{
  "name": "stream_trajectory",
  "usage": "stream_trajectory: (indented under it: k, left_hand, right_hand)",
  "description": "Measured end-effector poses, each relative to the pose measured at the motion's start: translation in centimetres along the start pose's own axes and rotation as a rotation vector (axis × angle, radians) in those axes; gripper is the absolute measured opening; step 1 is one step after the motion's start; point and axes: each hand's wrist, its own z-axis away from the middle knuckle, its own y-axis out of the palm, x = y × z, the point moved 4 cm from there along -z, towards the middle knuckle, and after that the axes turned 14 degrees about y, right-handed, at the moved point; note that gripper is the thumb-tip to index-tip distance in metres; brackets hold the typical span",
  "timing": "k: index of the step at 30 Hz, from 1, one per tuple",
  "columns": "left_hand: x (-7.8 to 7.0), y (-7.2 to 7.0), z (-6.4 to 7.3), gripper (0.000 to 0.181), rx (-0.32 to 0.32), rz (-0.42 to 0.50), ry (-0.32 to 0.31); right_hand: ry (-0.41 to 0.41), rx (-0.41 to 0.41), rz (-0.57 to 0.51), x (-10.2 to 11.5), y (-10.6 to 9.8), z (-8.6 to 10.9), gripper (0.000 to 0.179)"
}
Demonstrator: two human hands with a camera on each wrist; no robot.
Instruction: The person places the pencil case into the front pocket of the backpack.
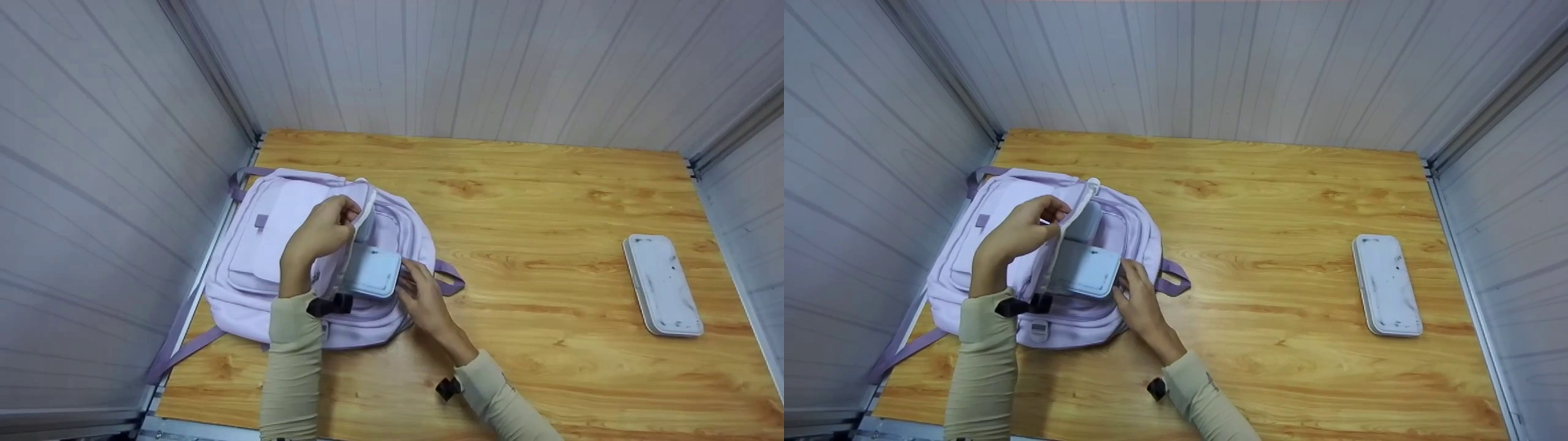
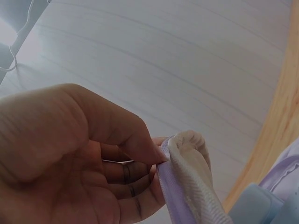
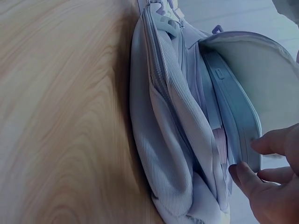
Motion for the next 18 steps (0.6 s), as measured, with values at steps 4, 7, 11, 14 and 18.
stream_trajectory:
  k: [4, 7, 11, 14, 18]
  left_hand:
    - [-0.1, -0.1, 0.0, 0.03, -0.003, -0.006, 0.003]
    - [0.0, -0.1, 0.0, 0.03, 0.0, -0.01, 0.001]
    - [0.1, 0.0, 0.0, 0.03, 0.0, -0.015, 0.004]
    - [0.1, 0.0, 0.0, 0.03, 0.004, -0.005, 0.004]
    - [0.2, 0.1, -0.1, 0.031, 0.011, 0.006, 0.003]
  right_hand:
    - [-0.039, 0.004, -0.021, 1.9, 0.2, -0.1, 0.05]
    - [-0.046, 0.008, -0.01, 3.6, 0.1, 0.0, 0.049]
    - [-0.019, 0.023, 0.008, 4.5, 0.2, -0.2, 0.048]
    - [-0.009, 0.039, 0.004, 4.7, 0.4, -0.5, 0.047]
    - [-0.008, 0.056, -0.006, 4.6, 0.8, -0.9, 0.047]
